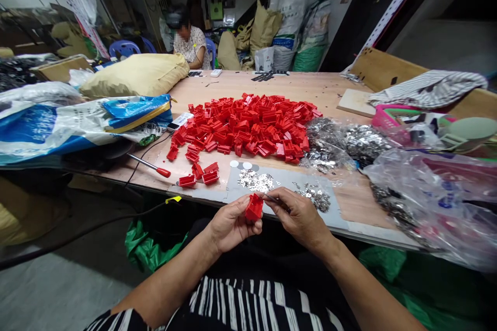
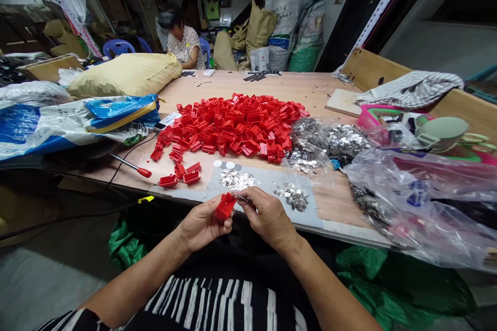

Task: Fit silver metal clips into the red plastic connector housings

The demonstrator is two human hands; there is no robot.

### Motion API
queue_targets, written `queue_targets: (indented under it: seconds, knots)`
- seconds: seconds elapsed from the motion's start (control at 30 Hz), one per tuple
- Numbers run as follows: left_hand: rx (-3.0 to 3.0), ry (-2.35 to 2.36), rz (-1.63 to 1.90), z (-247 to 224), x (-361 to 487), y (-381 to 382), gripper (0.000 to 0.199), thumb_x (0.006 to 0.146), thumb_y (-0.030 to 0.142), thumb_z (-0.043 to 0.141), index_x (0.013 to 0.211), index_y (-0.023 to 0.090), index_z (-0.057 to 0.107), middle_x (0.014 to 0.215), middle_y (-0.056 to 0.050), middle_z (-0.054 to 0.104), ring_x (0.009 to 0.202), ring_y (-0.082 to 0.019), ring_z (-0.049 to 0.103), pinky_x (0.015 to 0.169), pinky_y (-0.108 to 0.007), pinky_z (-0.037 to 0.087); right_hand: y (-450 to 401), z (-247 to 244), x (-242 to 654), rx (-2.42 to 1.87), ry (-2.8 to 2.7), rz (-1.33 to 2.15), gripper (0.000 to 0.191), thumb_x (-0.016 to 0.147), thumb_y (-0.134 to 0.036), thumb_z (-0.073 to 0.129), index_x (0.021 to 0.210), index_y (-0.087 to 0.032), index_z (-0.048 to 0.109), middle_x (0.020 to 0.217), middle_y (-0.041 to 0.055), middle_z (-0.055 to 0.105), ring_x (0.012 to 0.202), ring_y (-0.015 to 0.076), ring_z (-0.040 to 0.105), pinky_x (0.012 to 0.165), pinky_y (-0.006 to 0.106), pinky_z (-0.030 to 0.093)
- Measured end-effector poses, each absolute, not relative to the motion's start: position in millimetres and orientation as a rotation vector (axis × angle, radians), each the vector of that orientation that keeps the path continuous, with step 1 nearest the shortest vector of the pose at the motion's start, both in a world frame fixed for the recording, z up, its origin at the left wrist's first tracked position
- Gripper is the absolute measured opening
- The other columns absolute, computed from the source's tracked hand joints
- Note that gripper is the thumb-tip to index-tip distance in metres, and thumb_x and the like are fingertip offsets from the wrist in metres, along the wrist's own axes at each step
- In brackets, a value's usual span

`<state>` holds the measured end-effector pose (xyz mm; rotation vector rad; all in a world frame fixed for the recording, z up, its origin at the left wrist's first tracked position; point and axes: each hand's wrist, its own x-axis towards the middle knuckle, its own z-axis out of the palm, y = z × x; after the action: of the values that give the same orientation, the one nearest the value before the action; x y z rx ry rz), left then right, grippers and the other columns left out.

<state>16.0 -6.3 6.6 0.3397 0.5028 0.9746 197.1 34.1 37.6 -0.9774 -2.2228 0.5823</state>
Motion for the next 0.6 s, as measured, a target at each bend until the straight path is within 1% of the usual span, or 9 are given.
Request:
queue_targets:
  seconds: [0.17, 0.27, 0.6]
  knots:
    - [0.347, 0.537, 0.964, 7.8, 17.3, -6.1, 0.029, 0.079, 0.032, 0.069, 0.101, 0.014, 0.063, 0.077, -0.004, 0.062, 0.061, -0.012, 0.06, 0.06, -0.024, 0.047, 34.5, 37.4, 201.2, -0.886, -2.279, 0.576, 0.02, 0.092, -0.019, 0.048, 0.104, -0.024, 0.063, 0.093, 0.0059, 0.07, 0.086, 0.0178, 0.066, 0.076, 0.03, 0.053]
    - [0.359, 0.554, 0.954, 6.9, 18.2, -6.2, 0.028, 0.079, 0.033, 0.069, 0.098, 0.013, 0.063, 0.075, -0.004, 0.061, 0.059, -0.011, 0.059, 0.059, -0.024, 0.047, 34.5, 38.5, 201.5, -0.873, -2.319, 0.564, 0.02, 0.091, -0.017, 0.048, 0.103, -0.024, 0.063, 0.093, 0.0056, 0.07, 0.086, 0.0181, 0.066, 0.075, 0.031, 0.054]
    - [0.383, 0.544, 0.932, 4.9, 18.8, -6.2, 0.028, 0.079, 0.032, 0.069, 0.097, 0.012, 0.064, 0.074, -0.004, 0.061, 0.055, -0.01, 0.057, 0.055, -0.023, 0.045, 35.6, 42.0, 201.3, -0.861, -2.37, 0.589, 0.021, 0.088, -0.012, 0.05, 0.098, -0.023, 0.064, 0.09, 0.0046, 0.068, 0.085, 0.0174, 0.065, 0.075, 0.03, 0.052]
